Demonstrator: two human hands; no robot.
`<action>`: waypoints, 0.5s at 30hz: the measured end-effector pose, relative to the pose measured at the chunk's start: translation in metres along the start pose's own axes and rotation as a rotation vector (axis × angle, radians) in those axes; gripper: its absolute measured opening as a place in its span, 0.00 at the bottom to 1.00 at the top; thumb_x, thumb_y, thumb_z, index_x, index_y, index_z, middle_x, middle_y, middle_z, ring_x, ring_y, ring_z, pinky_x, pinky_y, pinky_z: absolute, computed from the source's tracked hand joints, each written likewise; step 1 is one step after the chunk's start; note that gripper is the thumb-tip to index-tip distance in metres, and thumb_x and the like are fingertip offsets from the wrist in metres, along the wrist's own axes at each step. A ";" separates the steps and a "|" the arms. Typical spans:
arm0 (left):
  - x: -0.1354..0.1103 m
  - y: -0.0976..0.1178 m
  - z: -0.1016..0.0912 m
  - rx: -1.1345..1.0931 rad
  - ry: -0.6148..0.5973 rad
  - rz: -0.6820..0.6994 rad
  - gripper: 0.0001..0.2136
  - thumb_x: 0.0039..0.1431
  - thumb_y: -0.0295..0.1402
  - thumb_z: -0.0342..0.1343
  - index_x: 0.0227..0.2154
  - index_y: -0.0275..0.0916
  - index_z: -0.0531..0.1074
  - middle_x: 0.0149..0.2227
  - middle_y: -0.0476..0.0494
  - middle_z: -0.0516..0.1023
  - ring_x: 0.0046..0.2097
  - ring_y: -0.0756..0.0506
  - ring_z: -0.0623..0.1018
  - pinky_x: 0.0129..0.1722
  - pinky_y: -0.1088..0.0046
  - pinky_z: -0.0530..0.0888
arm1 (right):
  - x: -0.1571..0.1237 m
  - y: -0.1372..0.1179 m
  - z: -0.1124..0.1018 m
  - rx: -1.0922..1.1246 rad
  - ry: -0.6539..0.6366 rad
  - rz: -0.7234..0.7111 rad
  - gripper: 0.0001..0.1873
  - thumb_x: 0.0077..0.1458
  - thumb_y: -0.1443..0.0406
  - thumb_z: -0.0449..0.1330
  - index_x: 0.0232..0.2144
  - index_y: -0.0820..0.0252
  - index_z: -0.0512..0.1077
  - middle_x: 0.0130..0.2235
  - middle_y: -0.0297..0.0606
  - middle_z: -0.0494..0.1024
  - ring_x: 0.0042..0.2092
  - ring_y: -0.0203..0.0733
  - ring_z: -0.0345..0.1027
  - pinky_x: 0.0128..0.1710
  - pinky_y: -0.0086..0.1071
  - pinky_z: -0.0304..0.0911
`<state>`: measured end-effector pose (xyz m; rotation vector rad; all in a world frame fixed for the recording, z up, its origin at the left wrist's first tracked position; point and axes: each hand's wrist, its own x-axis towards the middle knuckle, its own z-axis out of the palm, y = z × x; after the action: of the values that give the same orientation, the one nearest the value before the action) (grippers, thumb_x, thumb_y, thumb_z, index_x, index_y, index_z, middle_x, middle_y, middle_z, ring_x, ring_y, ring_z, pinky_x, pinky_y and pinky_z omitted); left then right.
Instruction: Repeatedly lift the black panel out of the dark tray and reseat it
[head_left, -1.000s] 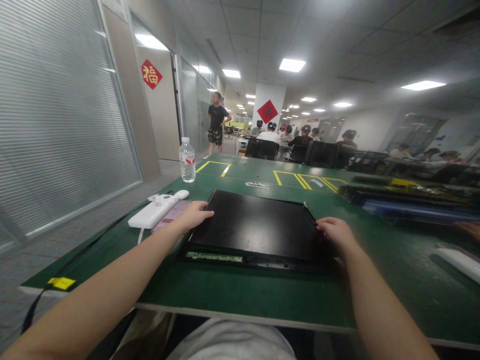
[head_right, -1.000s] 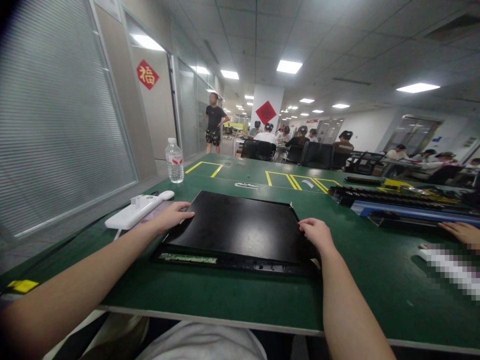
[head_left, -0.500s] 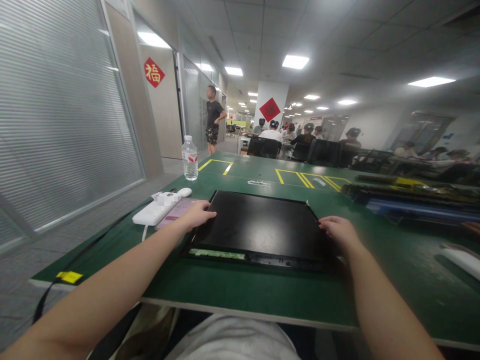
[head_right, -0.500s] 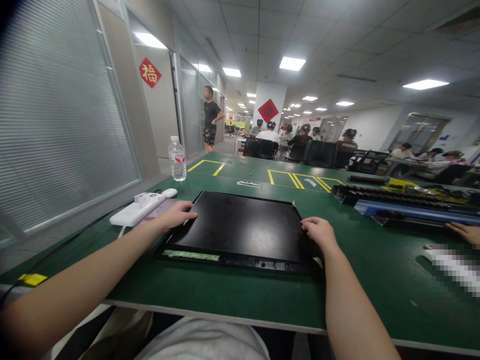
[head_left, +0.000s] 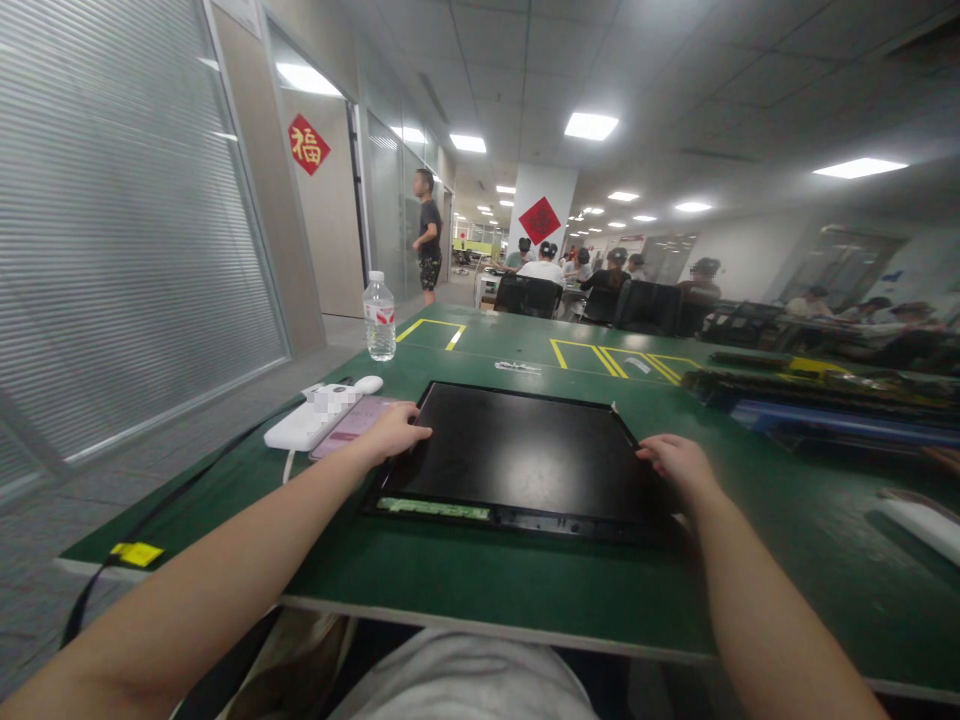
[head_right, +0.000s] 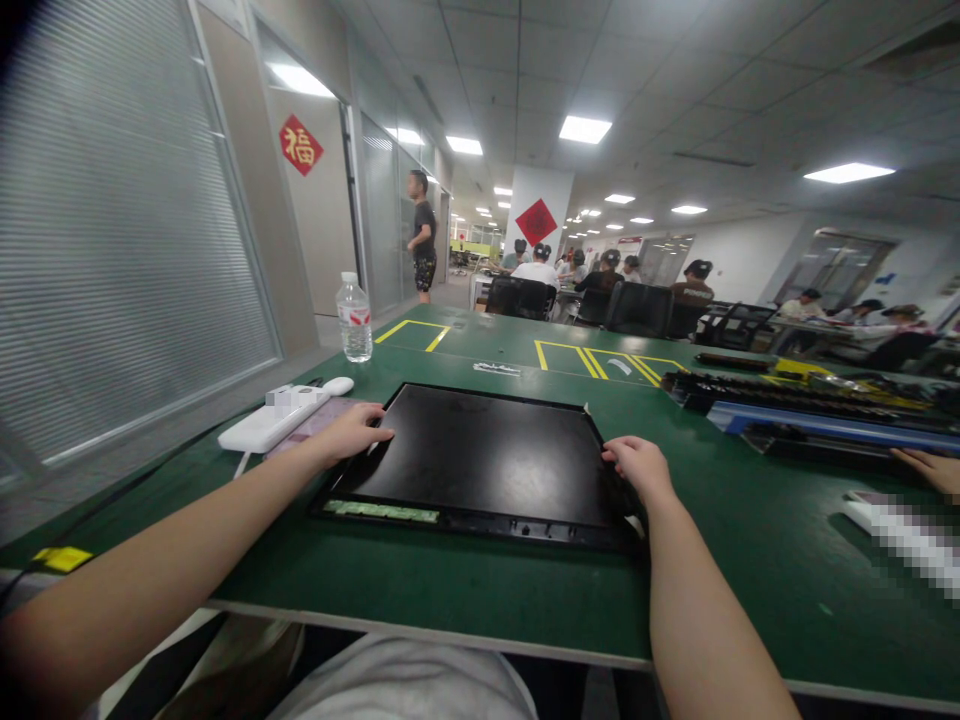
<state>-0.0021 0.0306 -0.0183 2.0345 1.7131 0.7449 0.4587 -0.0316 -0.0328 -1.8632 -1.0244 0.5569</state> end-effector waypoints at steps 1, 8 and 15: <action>0.000 0.000 0.000 0.029 0.006 0.005 0.08 0.48 0.36 0.59 0.30 0.39 0.76 0.45 0.39 0.80 0.52 0.36 0.76 0.50 0.66 0.71 | 0.000 0.000 0.000 -0.007 -0.001 -0.003 0.11 0.43 0.62 0.59 0.29 0.61 0.77 0.30 0.43 0.82 0.23 0.36 0.64 0.22 0.29 0.60; -0.001 -0.003 0.000 0.162 0.002 0.040 0.10 0.51 0.38 0.58 0.34 0.39 0.78 0.50 0.39 0.78 0.57 0.36 0.72 0.56 0.65 0.69 | 0.001 0.002 0.000 -0.089 0.003 -0.009 0.12 0.44 0.60 0.59 0.29 0.59 0.78 0.33 0.42 0.83 0.25 0.38 0.67 0.25 0.31 0.62; 0.005 -0.011 0.002 0.254 -0.034 0.064 0.20 0.53 0.43 0.56 0.43 0.36 0.77 0.58 0.34 0.72 0.61 0.35 0.69 0.61 0.64 0.65 | 0.007 0.006 -0.002 -0.269 0.030 -0.098 0.13 0.44 0.59 0.58 0.29 0.57 0.79 0.33 0.40 0.83 0.30 0.43 0.71 0.29 0.33 0.61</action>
<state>-0.0085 0.0371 -0.0256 2.2648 1.8085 0.5308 0.4665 -0.0288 -0.0369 -2.0342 -1.2107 0.3451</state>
